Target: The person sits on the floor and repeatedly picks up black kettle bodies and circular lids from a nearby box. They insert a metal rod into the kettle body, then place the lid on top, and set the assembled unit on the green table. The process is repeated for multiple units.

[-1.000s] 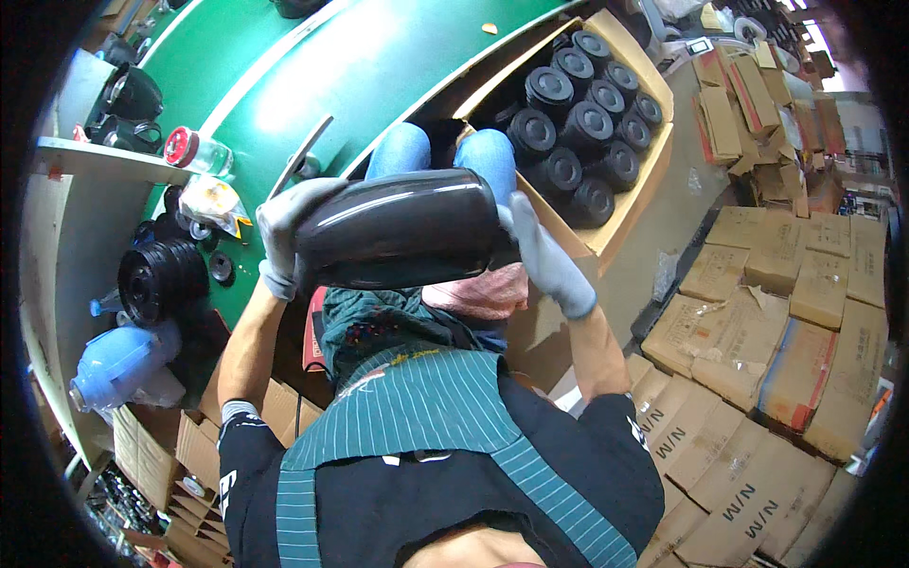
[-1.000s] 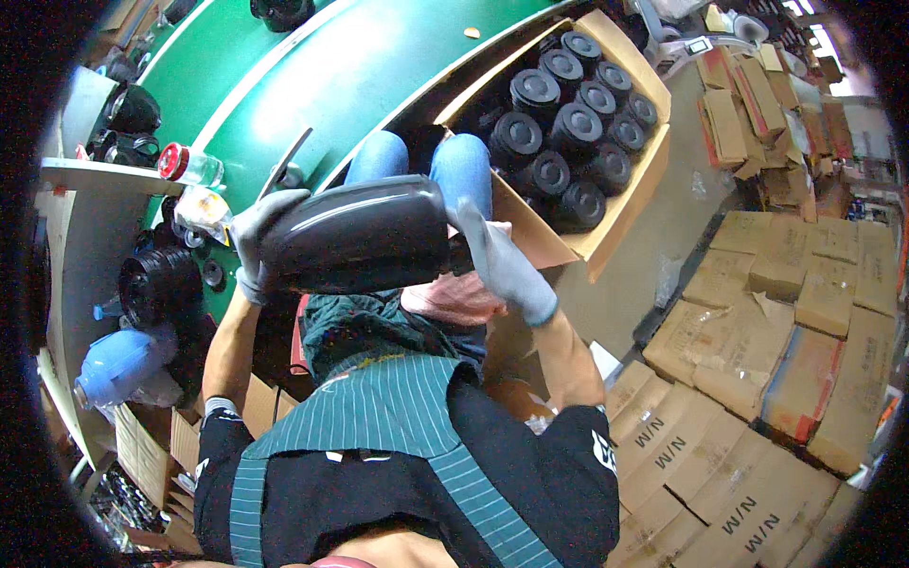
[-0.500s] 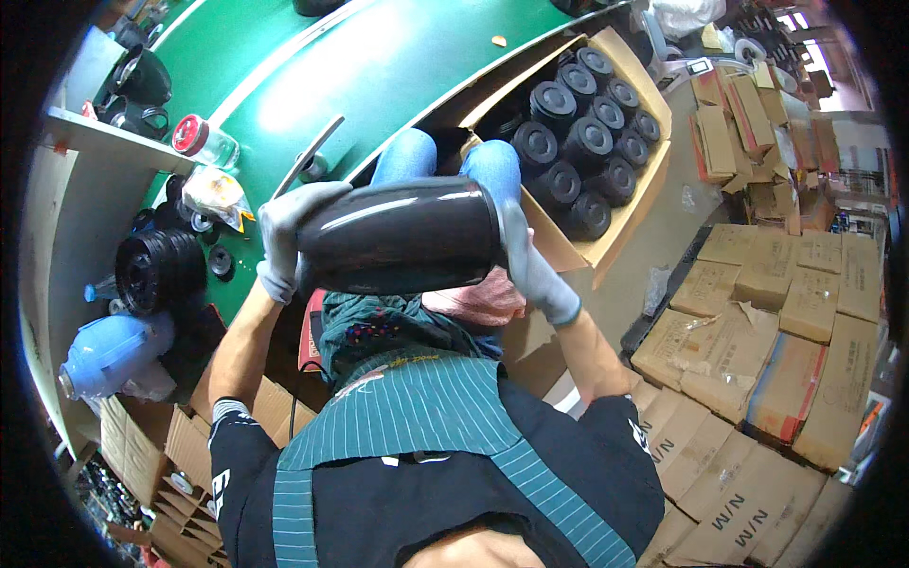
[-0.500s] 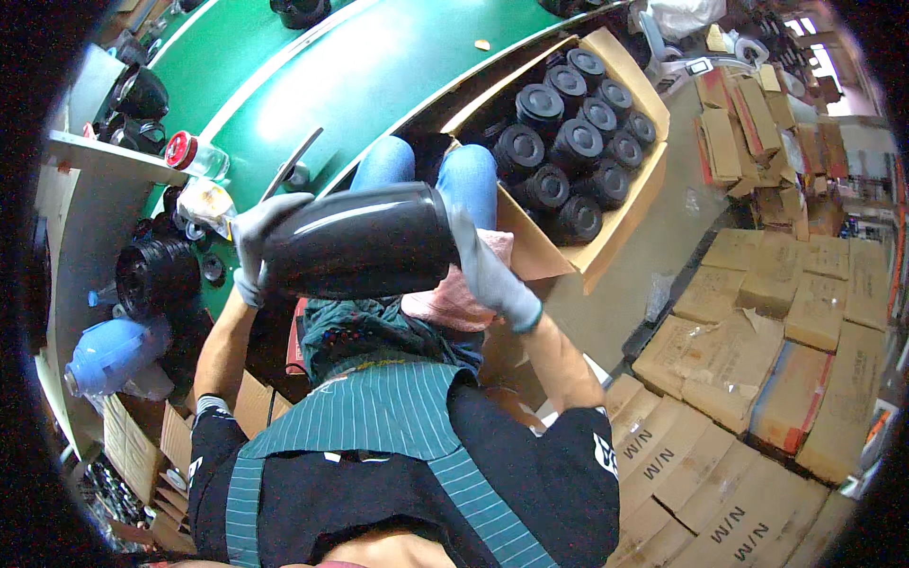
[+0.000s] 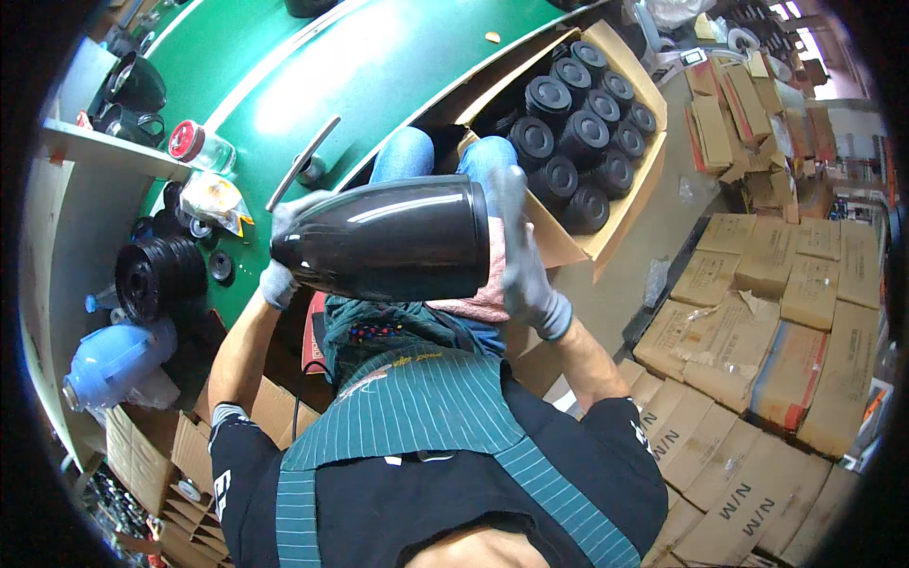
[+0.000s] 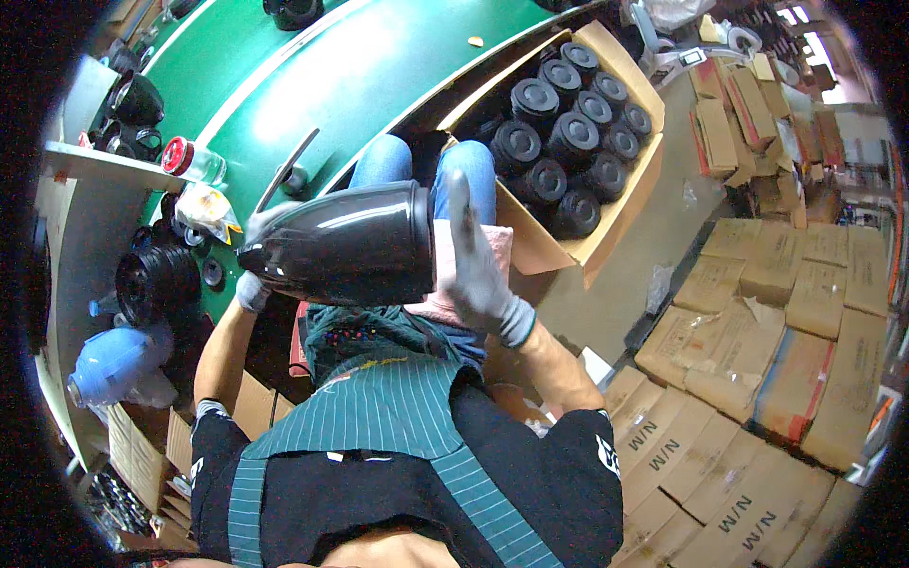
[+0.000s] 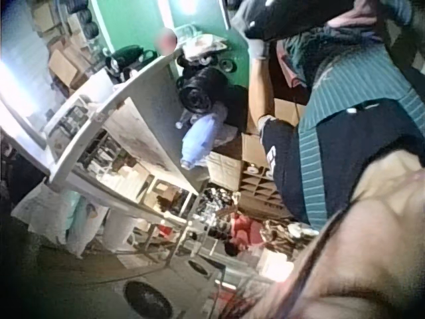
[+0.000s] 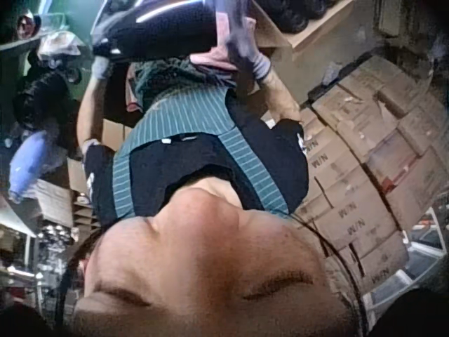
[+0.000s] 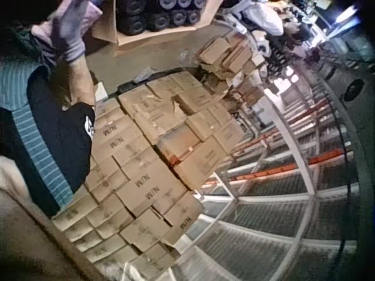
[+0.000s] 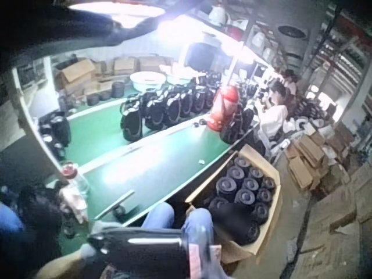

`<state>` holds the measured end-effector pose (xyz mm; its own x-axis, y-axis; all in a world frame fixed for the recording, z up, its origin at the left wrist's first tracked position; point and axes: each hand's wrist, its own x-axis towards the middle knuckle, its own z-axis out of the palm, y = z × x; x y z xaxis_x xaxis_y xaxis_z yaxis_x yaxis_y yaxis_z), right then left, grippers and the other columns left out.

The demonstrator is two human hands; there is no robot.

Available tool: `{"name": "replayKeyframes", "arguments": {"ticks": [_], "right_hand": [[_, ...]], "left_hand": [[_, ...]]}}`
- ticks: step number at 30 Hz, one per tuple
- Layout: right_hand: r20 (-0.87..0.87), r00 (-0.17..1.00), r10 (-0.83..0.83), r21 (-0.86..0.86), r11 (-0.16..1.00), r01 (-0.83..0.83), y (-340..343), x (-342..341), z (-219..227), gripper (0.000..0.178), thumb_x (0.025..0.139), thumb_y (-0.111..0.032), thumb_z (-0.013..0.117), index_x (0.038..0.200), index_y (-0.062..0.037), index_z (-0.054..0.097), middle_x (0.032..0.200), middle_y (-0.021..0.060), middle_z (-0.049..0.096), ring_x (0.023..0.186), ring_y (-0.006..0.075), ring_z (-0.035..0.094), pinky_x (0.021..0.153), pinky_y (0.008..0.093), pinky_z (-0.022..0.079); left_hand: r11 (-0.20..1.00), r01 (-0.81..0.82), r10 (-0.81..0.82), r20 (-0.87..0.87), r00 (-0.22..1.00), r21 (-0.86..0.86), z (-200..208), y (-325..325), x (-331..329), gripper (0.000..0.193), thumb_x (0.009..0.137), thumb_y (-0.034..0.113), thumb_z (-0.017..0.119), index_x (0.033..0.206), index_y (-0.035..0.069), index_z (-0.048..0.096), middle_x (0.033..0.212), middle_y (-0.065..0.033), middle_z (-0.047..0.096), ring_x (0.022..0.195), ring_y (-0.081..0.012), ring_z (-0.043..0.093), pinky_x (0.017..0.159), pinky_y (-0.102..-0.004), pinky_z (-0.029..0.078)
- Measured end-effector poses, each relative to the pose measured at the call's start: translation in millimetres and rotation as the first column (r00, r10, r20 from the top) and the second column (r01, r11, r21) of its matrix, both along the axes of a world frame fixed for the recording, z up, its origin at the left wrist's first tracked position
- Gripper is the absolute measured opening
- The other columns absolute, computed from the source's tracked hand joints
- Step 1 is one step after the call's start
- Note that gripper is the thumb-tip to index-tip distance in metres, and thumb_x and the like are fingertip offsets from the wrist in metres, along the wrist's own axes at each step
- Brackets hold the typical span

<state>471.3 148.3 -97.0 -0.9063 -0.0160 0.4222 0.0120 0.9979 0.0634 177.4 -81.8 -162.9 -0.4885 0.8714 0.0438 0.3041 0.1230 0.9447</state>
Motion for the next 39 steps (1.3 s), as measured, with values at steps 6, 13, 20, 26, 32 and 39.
{"name": "replayKeyframes", "arguments": {"ticks": [6, 13, 20, 26, 32, 39], "right_hand": [[-0.213, 0.971, -0.111, -0.974, -0.051, -0.220, -21.2, -8.6, -9.7, 0.099, 0.107, -0.073, 0.043, 0.174, -0.0029, 0.023, 0.178, 0.0251, 0.024, 0.162, 0.0411, 0.029, 0.133, 0.0498, 0.023], [0.070, 0.973, -0.222, -0.990, -0.133, 0.041, 13.5, -14.6, 7.3, 0.054, 0.120, -0.027, 0.026, 0.157, -0.0026, 0.055, 0.157, 0.0138, 0.058, 0.147, 0.0234, 0.053, 0.130, 0.0371, 0.033], [0.189, 0.971, 0.145, -0.863, 0.497, 0.093, 65.0, -47.4, 60.7, 0.052, 0.091, -0.039, 0.079, 0.131, -0.0056, 0.075, 0.124, 0.0186, 0.077, 0.111, 0.0293, 0.076, 0.098, 0.0376, 0.059], [-0.018, 0.995, 0.094, -0.792, 0.606, -0.071, -0.6, -56.7, -51.7, 0.049, 0.095, -0.034, 0.076, 0.137, -0.0096, 0.071, 0.132, 0.0203, 0.072, 0.120, 0.0376, 0.071, 0.106, 0.0453, 0.056], [-0.152, 0.939, -0.309, -0.819, -0.493, -0.295, 6.6, -54.7, -81.3, 0.081, 0.116, -0.064, 0.034, 0.169, -0.0028, 0.034, 0.151, 0.0232, 0.061, 0.137, 0.0300, 0.061, 0.123, 0.0448, 0.042], [-0.039, 0.885, -0.464, -0.578, -0.712, -0.399, 27.6, -51.4, -48.9, 0.077, 0.111, -0.065, 0.048, 0.162, -0.0079, 0.046, 0.127, 0.0230, 0.075, 0.118, 0.0309, 0.074, 0.106, 0.0442, 0.057]], "left_hand": [[0.998, -0.003, 0.012, -0.158, 0.987, 0.061, 49.0, 18.6, 27.7, 0.035, 0.083, 0.021, 0.079, 0.111, 0.000, 0.080, 0.103, -0.0152, 0.080, 0.098, -0.0231, 0.078, 0.086, -0.0356, 0.061], [0.980, 0.010, 0.089, -0.480, 0.873, 0.200, 60.1, 33.1, 52.4, 0.043, 0.080, 0.022, 0.084, 0.118, 0.004, 0.079, 0.107, -0.0195, 0.080, 0.098, -0.0368, 0.079, 0.086, -0.0426, 0.062], [0.893, 0.430, -0.350, -0.810, 0.471, -0.135, -18.1, 27.0, 74.6, 0.062, 0.085, 0.024, 0.084, 0.142, 0.010, 0.065, 0.141, -0.0152, 0.069, 0.127, -0.0360, 0.068, 0.112, -0.0492, 0.053], [0.845, -0.529, 0.178, -0.893, 0.414, -0.077, -74.6, 24.6, -39.9, 0.065, 0.101, 0.039, 0.073, 0.157, 0.013, 0.053, 0.136, -0.0198, 0.068, 0.126, -0.0430, 0.064, 0.106, -0.0519, 0.051], [0.969, -0.221, 0.176, -0.308, 0.935, -0.115, -25.2, 64.6, -27.2, 0.053, 0.103, 0.030, 0.078, 0.149, 0.006, 0.066, 0.117, -0.0172, 0.082, 0.108, -0.0246, 0.080, 0.094, -0.0394, 0.061], [0.882, 0.271, -0.444, -0.484, 0.754, -0.387, 101.8, 108.6, 74.7, 0.060, 0.096, 0.031, 0.081, 0.147, 0.004, 0.064, 0.121, -0.0239, 0.077, 0.103, -0.0368, 0.079, 0.088, -0.0436, 0.062]]}}
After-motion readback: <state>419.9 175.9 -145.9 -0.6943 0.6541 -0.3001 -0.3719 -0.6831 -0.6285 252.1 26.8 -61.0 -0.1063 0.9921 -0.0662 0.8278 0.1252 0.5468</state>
